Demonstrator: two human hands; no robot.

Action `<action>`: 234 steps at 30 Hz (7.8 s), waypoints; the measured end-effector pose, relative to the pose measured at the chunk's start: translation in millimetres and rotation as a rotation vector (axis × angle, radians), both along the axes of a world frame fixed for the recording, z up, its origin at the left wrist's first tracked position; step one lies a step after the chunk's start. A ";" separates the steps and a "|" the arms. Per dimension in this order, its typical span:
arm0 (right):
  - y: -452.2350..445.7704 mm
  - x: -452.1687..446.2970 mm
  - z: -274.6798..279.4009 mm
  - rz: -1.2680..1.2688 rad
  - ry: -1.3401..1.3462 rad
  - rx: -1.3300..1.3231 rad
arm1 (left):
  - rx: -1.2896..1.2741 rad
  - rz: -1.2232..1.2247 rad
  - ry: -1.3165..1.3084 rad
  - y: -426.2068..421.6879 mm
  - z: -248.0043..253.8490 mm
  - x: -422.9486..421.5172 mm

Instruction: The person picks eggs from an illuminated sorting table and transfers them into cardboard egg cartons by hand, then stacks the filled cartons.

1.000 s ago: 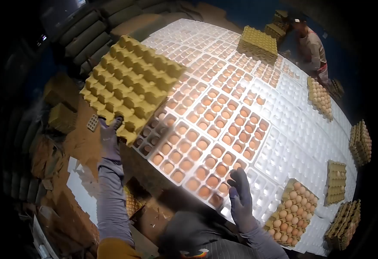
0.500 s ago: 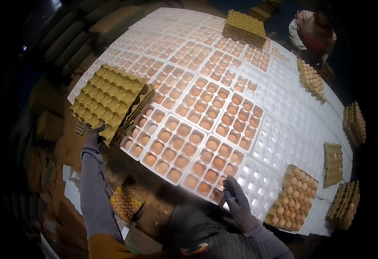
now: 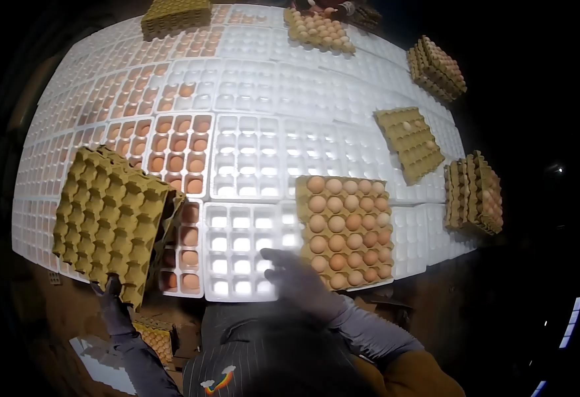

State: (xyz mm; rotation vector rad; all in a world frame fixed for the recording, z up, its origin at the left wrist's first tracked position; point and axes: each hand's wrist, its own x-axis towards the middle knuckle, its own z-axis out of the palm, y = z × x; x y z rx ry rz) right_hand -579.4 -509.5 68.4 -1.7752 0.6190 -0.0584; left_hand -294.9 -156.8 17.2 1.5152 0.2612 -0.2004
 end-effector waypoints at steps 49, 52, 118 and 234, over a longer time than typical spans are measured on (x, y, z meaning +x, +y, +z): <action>-213.6 -58.9 -81.7 0.406 -0.247 -1.384 | 1.028 -1.330 -0.779 -428.1 -17.4 -198.5; -196.7 -69.3 -33.9 0.473 -0.052 -1.106 | 0.902 -1.275 -0.907 -424.4 -5.3 -217.4; -171.8 -103.3 -3.5 0.533 0.375 -0.290 | 0.802 -1.473 -0.814 -324.9 9.4 -240.3; -302.8 -192.4 15.5 -0.377 0.006 0.270 | 1.056 -1.562 -1.030 -538.1 16.7 -263.7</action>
